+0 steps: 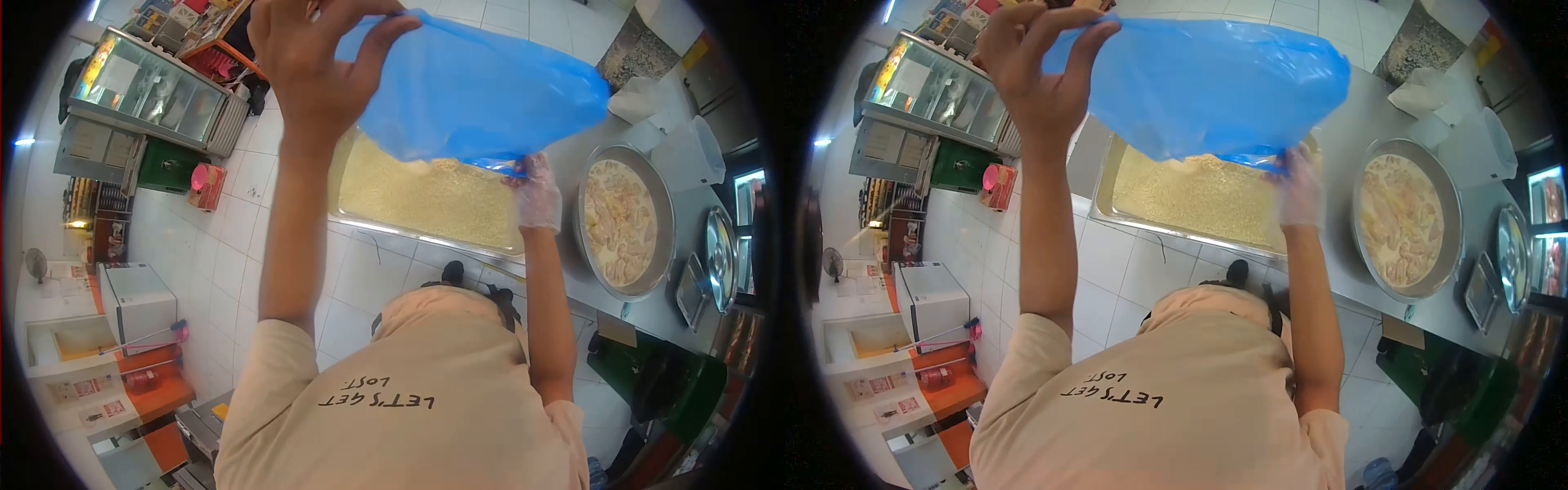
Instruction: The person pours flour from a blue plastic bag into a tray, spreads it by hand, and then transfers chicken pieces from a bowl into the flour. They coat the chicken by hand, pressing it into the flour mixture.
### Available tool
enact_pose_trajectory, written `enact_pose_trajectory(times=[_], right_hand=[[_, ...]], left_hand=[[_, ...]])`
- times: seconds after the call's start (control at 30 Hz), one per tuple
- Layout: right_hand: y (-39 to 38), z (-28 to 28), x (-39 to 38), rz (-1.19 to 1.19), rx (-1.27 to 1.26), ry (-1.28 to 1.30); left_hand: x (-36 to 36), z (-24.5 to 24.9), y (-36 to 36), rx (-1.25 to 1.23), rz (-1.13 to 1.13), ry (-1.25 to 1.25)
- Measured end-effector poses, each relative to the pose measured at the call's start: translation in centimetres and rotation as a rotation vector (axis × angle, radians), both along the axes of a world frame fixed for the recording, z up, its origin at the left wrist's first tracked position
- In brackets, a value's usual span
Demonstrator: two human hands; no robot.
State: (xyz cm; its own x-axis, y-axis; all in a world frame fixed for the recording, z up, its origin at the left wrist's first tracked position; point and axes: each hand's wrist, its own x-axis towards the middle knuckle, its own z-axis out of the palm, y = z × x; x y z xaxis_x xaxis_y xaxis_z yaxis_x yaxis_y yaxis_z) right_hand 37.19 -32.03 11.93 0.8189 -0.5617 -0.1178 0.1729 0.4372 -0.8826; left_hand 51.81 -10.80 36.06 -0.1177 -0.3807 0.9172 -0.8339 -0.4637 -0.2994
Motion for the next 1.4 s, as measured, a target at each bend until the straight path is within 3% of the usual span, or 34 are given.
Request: enact_pose_trajectory(times=[0.07, 0.1, 0.13, 0.17, 0.23, 0.4, 0.5, 0.57, 0.63, 0.67, 0.73, 0.77, 0.87, 0.9, 0.97, 1.03, 1.17, 1.23, 1.27, 1.33, 1.37, 1.4], right_hand=[[-1.0, -2.0, 0.1, 0.000, -0.079, -0.086], [-1.7, -6.4, -0.3, 0.060, -0.164, 0.018], [-2.8, -8.2, -0.2, 0.110, -0.264, 0.108], [-3.1, -6.6, 0.4, 0.101, -0.278, 0.089], [-2.0, -3.0, -0.9, 0.034, 0.076, 0.189], [-2.5, -1.9, -0.8, -0.022, 0.121, 0.077], [-3.1, -1.7, -0.3, -0.093, 0.205, 0.041], [-3.4, -2.4, -0.5, -0.183, 0.258, 0.011], [-4.0, -3.2, -0.7, -0.144, -0.084, 0.104], [-4.2, -3.3, -0.6, -0.150, -0.084, 0.105], [-4.4, -3.4, -0.3, -0.081, 0.274, 0.089], [-4.8, -4.4, 0.1, -0.077, 0.274, 0.089], [-5.2, -6.4, 0.5, -0.034, 0.348, 0.026], [-4.6, -5.7, 0.4, -0.036, 0.289, 0.047], [-4.3, -6.0, 0.4, -0.038, 0.227, 0.067], [-4.7, -8.2, 1.3, -0.127, 0.030, 0.101], [-2.8, -4.6, -0.6, -0.083, 0.126, 0.075], [-2.7, -5.8, -0.7, -0.006, -0.127, 0.145], [-3.0, -7.0, -1.1, -0.010, -0.125, 0.146], [-4.3, -9.3, -1.9, -0.003, -1.660, 0.123], [-3.1, -5.9, -2.2, -0.002, -1.660, 0.126], [-0.6, 0.4, -2.4, -0.009, -1.403, 0.057]], left_hand=[[-1.3, -2.7, -1.2, -0.117, -0.106, 0.118], [-2.0, -4.2, -2.3, 0.042, -0.074, 0.176], [-2.2, -4.9, -2.3, 0.030, -0.084, 0.166], [-1.9, -5.3, -2.3, 0.063, -0.072, 0.204], [-1.6, -4.6, -1.9, 0.088, -0.027, 0.205], [-1.4, -4.3, -2.0, 0.037, -0.084, 0.141], [-1.2, -4.8, -2.0, 0.169, -0.026, 0.146], [-1.4, -4.6, -1.1, 0.238, -0.150, 0.426], [-0.9, -4.9, -0.4, 0.317, -0.142, 0.548], [-0.6, -4.9, 0.0, 0.392, -0.126, 0.665], [-0.1, -4.7, 1.1, 0.494, -0.090, 0.764], [0.0, -4.6, 1.5, 0.594, -0.047, 0.860], [0.2, -3.7, 1.6, 0.664, -0.083, 0.799], [0.4, -3.8, 1.2, 0.664, -0.083, 0.798], [0.4, -4.3, -0.2, 0.681, -0.060, 0.473], [-0.5, -4.0, -1.4, 0.664, -0.020, 0.427], [-1.0, -4.1, -3.0, 0.669, 0.047, 0.389], [-0.8, -4.0, -3.2, 0.702, 0.107, 0.444], [-0.3, -4.2, -3.2, 0.692, 0.125, 0.445], [0.0, -4.3, -3.4, 0.678, 0.142, 0.445], [-0.2, -4.4, -3.5, 0.661, 0.163, 0.460], [-0.5, -4.5, -3.6, 0.648, 0.184, 0.478]])
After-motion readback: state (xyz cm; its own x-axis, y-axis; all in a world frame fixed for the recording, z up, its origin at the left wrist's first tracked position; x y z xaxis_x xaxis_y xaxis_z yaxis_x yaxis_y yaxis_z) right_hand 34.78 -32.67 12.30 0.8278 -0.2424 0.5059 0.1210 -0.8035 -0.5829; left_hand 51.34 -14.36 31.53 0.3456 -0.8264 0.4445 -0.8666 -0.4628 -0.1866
